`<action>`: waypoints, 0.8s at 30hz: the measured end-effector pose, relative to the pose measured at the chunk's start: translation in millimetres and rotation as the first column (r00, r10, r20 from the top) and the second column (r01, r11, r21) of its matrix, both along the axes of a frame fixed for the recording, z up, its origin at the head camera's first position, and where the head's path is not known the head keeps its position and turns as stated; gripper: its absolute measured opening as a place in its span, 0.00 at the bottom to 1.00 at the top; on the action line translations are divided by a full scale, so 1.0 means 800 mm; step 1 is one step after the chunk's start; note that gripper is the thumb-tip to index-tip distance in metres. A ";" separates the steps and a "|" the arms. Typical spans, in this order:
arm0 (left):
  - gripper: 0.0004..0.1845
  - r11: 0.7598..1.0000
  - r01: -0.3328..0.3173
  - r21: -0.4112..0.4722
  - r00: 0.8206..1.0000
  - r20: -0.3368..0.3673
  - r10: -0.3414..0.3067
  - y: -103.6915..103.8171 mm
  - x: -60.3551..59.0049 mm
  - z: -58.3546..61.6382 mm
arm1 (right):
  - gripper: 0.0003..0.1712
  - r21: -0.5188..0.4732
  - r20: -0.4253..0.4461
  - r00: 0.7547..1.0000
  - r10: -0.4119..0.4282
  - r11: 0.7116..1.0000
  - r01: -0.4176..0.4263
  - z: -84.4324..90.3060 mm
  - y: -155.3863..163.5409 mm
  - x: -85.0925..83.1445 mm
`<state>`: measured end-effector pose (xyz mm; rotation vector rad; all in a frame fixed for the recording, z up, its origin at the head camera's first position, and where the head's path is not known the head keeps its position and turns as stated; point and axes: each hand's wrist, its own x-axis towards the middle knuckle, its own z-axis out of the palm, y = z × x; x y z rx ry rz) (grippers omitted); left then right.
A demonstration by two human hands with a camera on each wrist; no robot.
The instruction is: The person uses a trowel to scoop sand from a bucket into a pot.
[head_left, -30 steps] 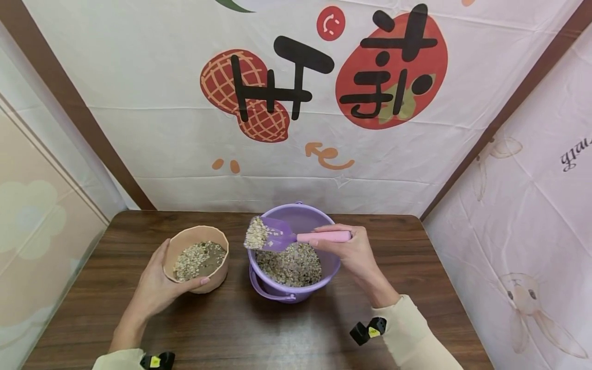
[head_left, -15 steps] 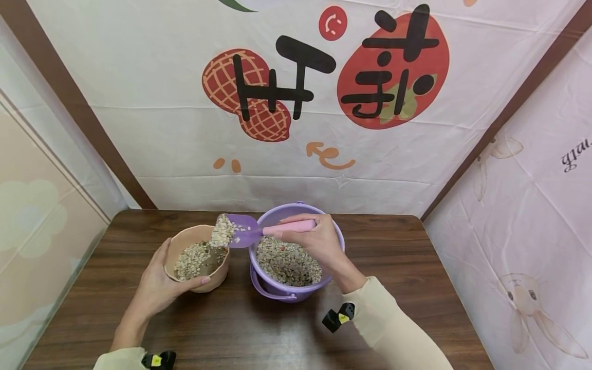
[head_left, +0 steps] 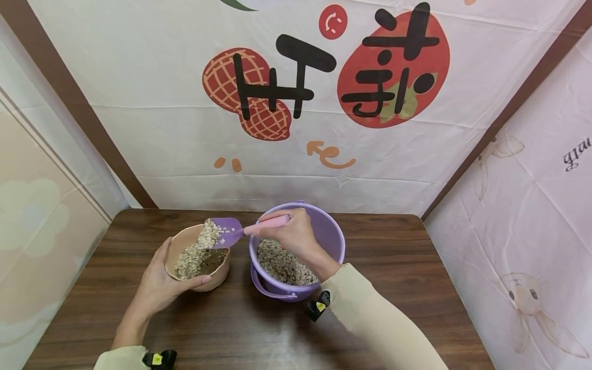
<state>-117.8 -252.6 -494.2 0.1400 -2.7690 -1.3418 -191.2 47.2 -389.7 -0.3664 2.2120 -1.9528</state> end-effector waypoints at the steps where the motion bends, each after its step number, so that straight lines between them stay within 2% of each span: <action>1: 0.75 1.000 0.000 0.002 1.000 0.000 0.000 0.000 0.000 0.000 | 0.12 0.015 0.002 1.000 -0.008 1.000 0.008 0.000 -0.002 -0.001; 9: 0.75 1.000 0.000 0.006 1.000 0.004 0.000 0.001 0.000 0.002 | 0.16 0.207 -0.011 0.997 -0.077 0.975 0.077 0.006 -0.021 -0.005; 24: 0.75 1.000 0.003 0.003 1.000 0.005 -0.003 0.001 0.001 0.004 | 0.11 0.307 -0.098 0.994 -0.057 0.948 0.085 0.007 -0.034 -0.012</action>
